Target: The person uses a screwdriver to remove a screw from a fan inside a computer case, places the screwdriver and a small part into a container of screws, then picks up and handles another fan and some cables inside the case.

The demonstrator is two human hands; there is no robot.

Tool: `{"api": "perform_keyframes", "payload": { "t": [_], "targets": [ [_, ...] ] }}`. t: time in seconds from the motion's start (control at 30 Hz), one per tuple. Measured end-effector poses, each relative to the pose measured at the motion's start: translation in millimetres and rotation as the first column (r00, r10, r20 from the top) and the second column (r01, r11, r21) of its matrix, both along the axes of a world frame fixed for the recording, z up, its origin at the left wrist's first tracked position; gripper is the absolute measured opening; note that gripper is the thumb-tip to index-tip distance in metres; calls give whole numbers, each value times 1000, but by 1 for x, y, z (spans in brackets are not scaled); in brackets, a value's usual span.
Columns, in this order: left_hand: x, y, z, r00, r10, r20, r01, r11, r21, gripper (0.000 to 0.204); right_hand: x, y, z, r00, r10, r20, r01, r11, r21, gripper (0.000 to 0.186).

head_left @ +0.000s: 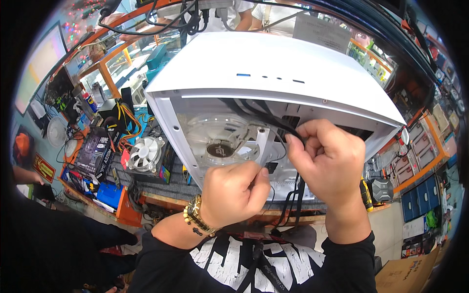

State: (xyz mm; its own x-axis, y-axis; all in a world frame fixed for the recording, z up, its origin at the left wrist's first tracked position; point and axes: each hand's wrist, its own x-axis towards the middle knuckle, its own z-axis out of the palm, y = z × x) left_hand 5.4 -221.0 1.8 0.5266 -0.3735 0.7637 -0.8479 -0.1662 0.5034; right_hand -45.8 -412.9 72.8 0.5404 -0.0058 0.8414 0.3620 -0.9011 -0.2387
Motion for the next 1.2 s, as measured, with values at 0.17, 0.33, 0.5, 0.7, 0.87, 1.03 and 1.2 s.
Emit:
{"api": "perform_keyframes", "payload": {
  "t": [0.17, 0.33, 0.5, 0.7, 0.87, 1.03, 1.2],
  "targets": [
    [-3, -10, 14, 996, 80, 39, -84, 992, 99, 20, -2, 1, 9, 998, 49, -27, -49, 999, 11, 16],
    [-5, -14, 19, 992, 107, 70, -117, 980, 162, 25, -3, 7, 6, 987, 157, -29, -150, 974, 168, 11],
    [-5, -11, 21, 988, 119, 97, -137, 967, 214, 29, -4, 9, 14, 973, 177, -145, -162, 981, 110, 20],
    [-8, 3, 32, 991, 102, 81, -124, 932, 340, 20, 0, 17, 13, 994, 68, -82, -67, 998, 10, 21],
    [-4, 23, 61, 955, 28, 296, -25, 1000, -13, 15, 6, 21, 6, 998, 65, 18, -65, 998, -8, 23],
    [17, 26, 74, 893, 63, 446, -122, 987, 105, 45, 8, 23, -6, 976, 170, 136, -179, 982, 54, 28],
    [23, 32, 82, 867, 40, 496, -131, 980, 150, 43, 15, 14, -19, 928, 266, 260, -264, 963, -45, 32]
  ]
}}
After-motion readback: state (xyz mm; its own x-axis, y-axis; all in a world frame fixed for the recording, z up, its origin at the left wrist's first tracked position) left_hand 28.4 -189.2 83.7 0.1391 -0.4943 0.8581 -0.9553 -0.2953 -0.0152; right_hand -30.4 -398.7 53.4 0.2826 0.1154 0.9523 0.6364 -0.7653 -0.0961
